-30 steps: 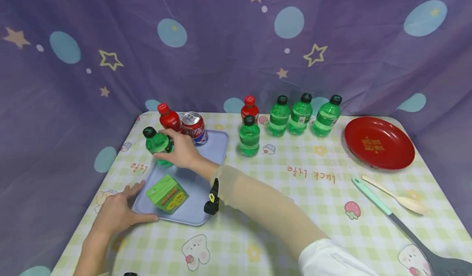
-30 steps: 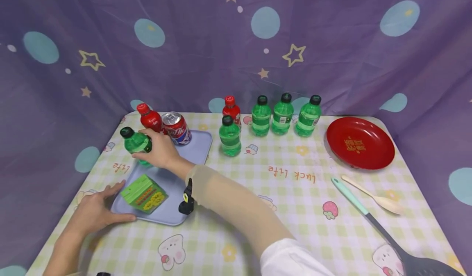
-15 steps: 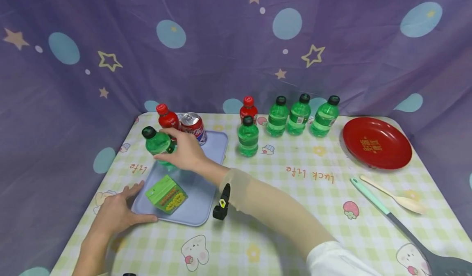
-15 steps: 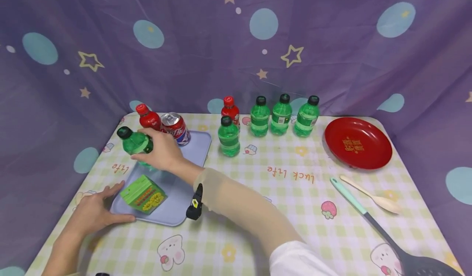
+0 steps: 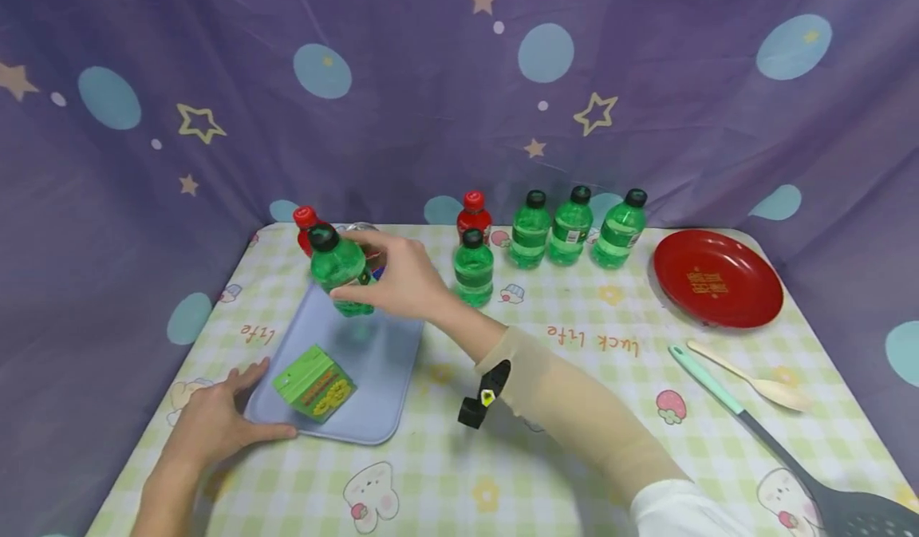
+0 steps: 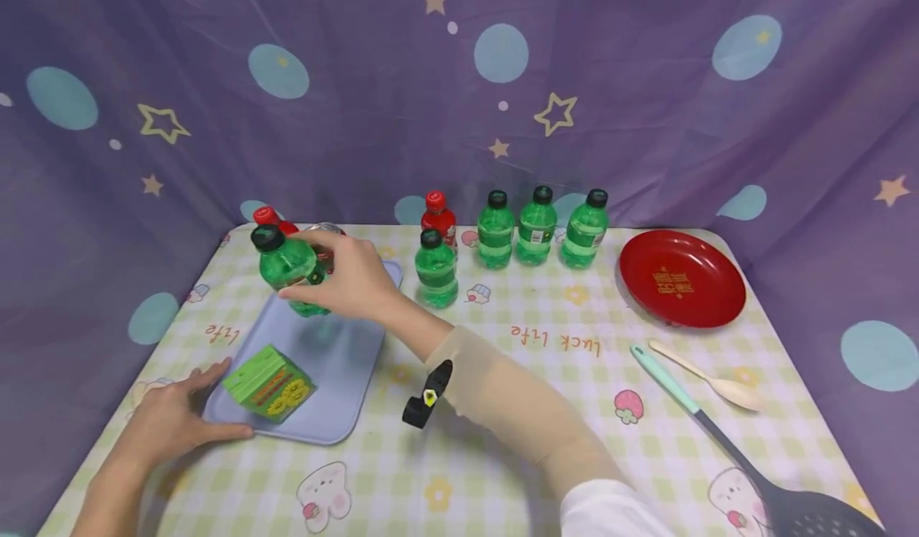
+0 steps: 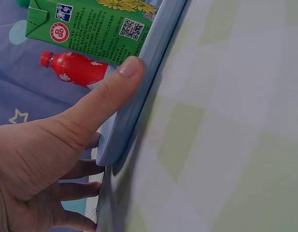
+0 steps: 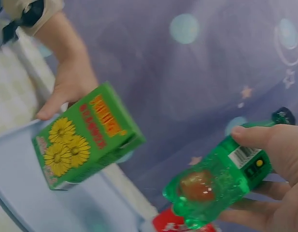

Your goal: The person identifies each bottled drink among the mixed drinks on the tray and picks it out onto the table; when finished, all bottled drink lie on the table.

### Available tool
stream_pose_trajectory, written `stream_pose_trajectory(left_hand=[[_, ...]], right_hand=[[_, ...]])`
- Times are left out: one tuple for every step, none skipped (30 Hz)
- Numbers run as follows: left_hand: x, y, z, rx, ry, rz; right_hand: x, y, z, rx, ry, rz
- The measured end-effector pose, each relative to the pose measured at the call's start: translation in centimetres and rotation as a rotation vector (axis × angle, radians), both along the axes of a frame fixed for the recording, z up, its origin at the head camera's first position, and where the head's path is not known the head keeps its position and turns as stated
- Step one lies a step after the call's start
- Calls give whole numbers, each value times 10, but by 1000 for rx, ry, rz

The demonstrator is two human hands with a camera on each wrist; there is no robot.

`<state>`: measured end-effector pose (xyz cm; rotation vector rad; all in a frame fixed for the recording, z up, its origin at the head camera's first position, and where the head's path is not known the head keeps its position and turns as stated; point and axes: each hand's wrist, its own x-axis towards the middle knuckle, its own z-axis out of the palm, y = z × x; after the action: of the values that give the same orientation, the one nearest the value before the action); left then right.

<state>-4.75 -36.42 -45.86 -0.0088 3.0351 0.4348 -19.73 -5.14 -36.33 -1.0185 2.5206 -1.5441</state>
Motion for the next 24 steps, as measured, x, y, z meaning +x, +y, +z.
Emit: stream_pose_trajectory(left_hand=[[0,0,0,0,-5,3],[1,-1,1,-1,-7,5],[1,-1,1,-1,-10,7],[1,-1,1,-1,-10,8],[0,-1,1,-3,-6,7],[0,-1,1,-2,-4,4],[0,0,1,-1,-1,3],[-1,0,0,0,2,2],[-1,1,0,1,3,1],[-1,1,0,0,2,2],[-1,1,0,0,1,4],[-1,1,0,0,-4,5],[-1,1,1,0,-8,7],[-2,1,1,0,-13,8],[-2,1,1,-1,-18,9],[-2,1,1,-1,-21,10],[-2,1,1,-2,-24,11],[-2,1,1,-2,-27,11],[-2,0,1,-2,-28,12],[-2,0,1,-3,-29,12],[-2,0,1,-3,-28,12],[-2,0,1,-4,-26,12],[-2,0,1,-3,-23,10],[-2,1,1,0,-19,6]], right_hand=[[0,6,2,-2,-8,8],[1,12,3,-7,-20,17],[2,18,5,-14,-30,28],[2,24,6,-22,-41,37],[2,30,7,-33,-50,44],[3,37,8,-46,-57,53],[3,43,8,-57,-63,64],[3,49,9,-65,-66,73],[2,56,8,-75,-67,82],[2,62,8,-82,-69,93],[1,68,7,-85,-75,101],[1,74,6,-86,-83,108],[0,80,5,-87,-94,115],[0,86,4,-89,-109,118],[0,92,3,-87,-124,116],[0,98,3,-78,-135,109],[1,103,2,-69,-147,100],[1,109,2,-61,-158,92],[2,115,1,-47,-159,79],[3,121,1,-31,-157,65],[4,127,1,-10,-150,47],[6,133,1,7,-146,33],[7,139,0,18,-147,22],[8,145,0,31,-148,7]])
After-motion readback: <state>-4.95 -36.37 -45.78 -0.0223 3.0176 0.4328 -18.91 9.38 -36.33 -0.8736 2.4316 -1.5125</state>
